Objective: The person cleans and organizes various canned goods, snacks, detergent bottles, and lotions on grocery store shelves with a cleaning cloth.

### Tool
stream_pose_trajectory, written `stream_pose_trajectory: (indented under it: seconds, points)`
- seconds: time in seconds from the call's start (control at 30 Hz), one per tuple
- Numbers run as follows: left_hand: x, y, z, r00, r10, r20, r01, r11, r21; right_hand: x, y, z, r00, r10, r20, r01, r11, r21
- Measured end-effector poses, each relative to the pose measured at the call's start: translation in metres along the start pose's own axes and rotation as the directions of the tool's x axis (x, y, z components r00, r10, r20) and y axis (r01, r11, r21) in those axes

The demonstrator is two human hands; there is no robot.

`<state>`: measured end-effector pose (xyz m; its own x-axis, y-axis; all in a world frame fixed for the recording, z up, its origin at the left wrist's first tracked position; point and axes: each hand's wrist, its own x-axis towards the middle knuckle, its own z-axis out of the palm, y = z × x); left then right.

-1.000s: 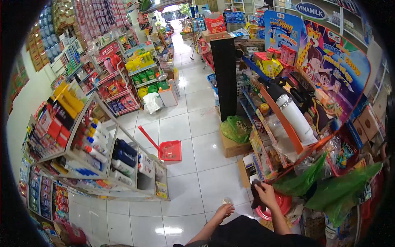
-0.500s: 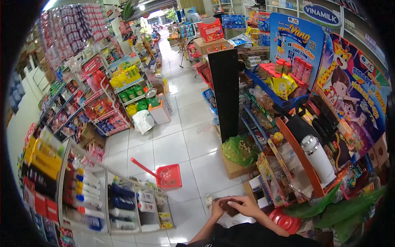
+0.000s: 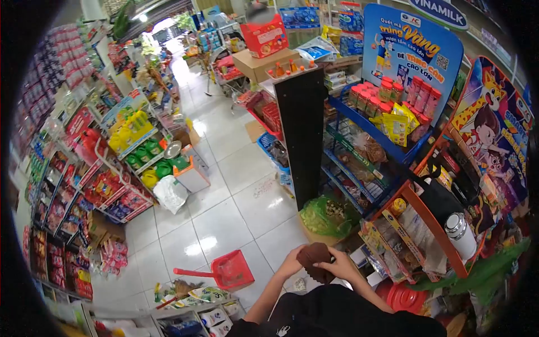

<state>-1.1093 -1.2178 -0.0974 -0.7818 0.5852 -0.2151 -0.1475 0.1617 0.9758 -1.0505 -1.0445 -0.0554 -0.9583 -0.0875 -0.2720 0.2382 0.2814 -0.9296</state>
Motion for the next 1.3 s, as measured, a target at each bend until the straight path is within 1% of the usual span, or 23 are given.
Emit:
stream_pose_trajectory:
  seconds: [0.03,0.07,0.13,0.17,0.2,0.23,0.27,0.3,0.33,0.4,0.47,0.6,0.63,0.73,0.83,0.87,0.93,0.97,1.03,1.07,1.1,1.2,1.3]
  points:
    - [0.013,-0.002,-0.008,0.998,0.068,0.0,-0.068,0.998,0.006,0.012,0.007,0.0,0.998,-0.037,-0.047,0.04,0.998,0.057]
    - [0.027,0.0,-0.016,0.99,0.139,0.0,-0.139,0.99,0.013,0.022,0.01,-0.001,0.991,-0.047,-0.127,0.052,0.998,0.034]
    - [0.05,0.011,-0.035,0.998,0.049,0.048,-0.049,0.999,-0.003,0.043,0.017,-0.007,0.957,-0.075,-0.279,0.072,0.997,-0.022]
    - [0.062,0.018,-0.045,0.998,0.012,0.059,-0.012,1.0,-0.002,0.06,0.039,-0.01,0.902,-0.198,-0.383,0.119,0.968,-0.221]
    - [0.078,0.022,-0.057,0.998,-0.022,0.066,0.022,1.0,0.0,0.078,0.064,-0.014,0.891,-0.115,-0.439,0.111,0.993,-0.037]
    - [0.095,0.024,-0.071,0.998,0.027,0.054,-0.03,0.998,0.054,0.088,0.05,-0.027,0.891,-0.069,-0.449,0.109,0.992,0.064]
    - [0.112,0.031,-0.086,0.997,0.071,0.042,-0.073,0.996,0.05,0.098,0.037,-0.038,0.893,-0.023,-0.45,0.109,0.98,0.165]
    - [0.128,0.043,-0.1,0.993,0.114,0.026,-0.115,0.992,0.046,0.117,0.065,-0.047,0.867,-0.034,-0.497,0.101,0.989,0.109]
    - [0.145,0.058,-0.114,0.988,0.157,0.006,-0.157,0.987,0.046,0.128,0.04,-0.054,0.852,0.01,-0.524,0.136,0.962,0.238]
    - [0.172,0.095,-0.14,0.97,0.228,-0.08,-0.221,0.971,0.087,0.162,0.023,-0.07,0.829,0.005,-0.559,0.134,0.969,0.206]
    - [0.199,0.13,-0.162,0.944,0.286,-0.163,-0.268,0.955,0.125,0.204,0.022,-0.078,0.805,-0.002,-0.593,0.193,0.947,0.259]
    - [0.251,0.193,-0.192,0.784,0.518,-0.342,-0.421,0.849,0.32,0.284,-0.023,-0.098,0.764,0.032,-0.645,0.242,0.912,0.332]
    - [0.262,0.207,-0.198,0.765,0.536,-0.358,-0.416,0.835,0.36,0.304,-0.034,-0.102,0.741,-0.01,-0.671,0.296,0.902,0.314]
    - [0.298,0.232,-0.209,0.485,0.777,-0.4,-0.55,0.627,0.551,0.353,-0.081,-0.118,0.65,-0.007,-0.76,0.424,0.833,0.355]
    - [0.323,0.243,-0.218,0.343,0.887,-0.309,-0.576,0.459,0.677,0.394,-0.107,-0.137,0.493,-0.085,-0.866,0.651,0.696,0.302]
    - [0.329,0.248,-0.22,0.294,0.915,-0.277,-0.579,0.401,0.71,0.405,-0.118,-0.144,0.411,-0.214,-0.886,0.683,0.716,0.144]
    - [0.344,0.252,-0.228,0.283,0.95,-0.134,-0.61,0.286,0.739,0.417,-0.149,-0.157,0.233,-0.472,-0.851,0.712,0.678,-0.181]
    - [0.351,0.254,-0.23,0.285,0.954,-0.094,-0.613,0.257,0.747,0.417,-0.175,-0.149,0.21,-0.484,-0.85,0.723,0.662,-0.198]
    - [0.36,0.262,-0.232,0.287,0.958,-0.003,-0.626,0.19,0.756,0.432,-0.184,-0.136,0.189,-0.683,-0.706,0.743,0.569,-0.352]
    - [0.366,0.263,-0.232,0.285,0.959,0.004,-0.634,0.185,0.751,0.434,-0.18,-0.127,0.177,-0.763,-0.622,0.745,0.517,-0.421]
    - [0.369,0.26,-0.231,0.286,0.958,-0.019,-0.642,0.206,0.739,0.436,-0.174,-0.117,0.204,-0.803,-0.56,0.742,0.5,-0.447]
    - [0.373,0.252,-0.231,0.311,0.949,-0.04,-0.699,0.257,0.667,0.447,-0.153,-0.089,0.349,-0.824,-0.447,0.724,0.539,-0.429]
    - [0.379,0.25,-0.231,0.26,0.964,-0.057,-0.77,0.242,0.59,0.459,-0.137,-0.072,0.477,-0.741,-0.473,0.659,0.657,-0.365]
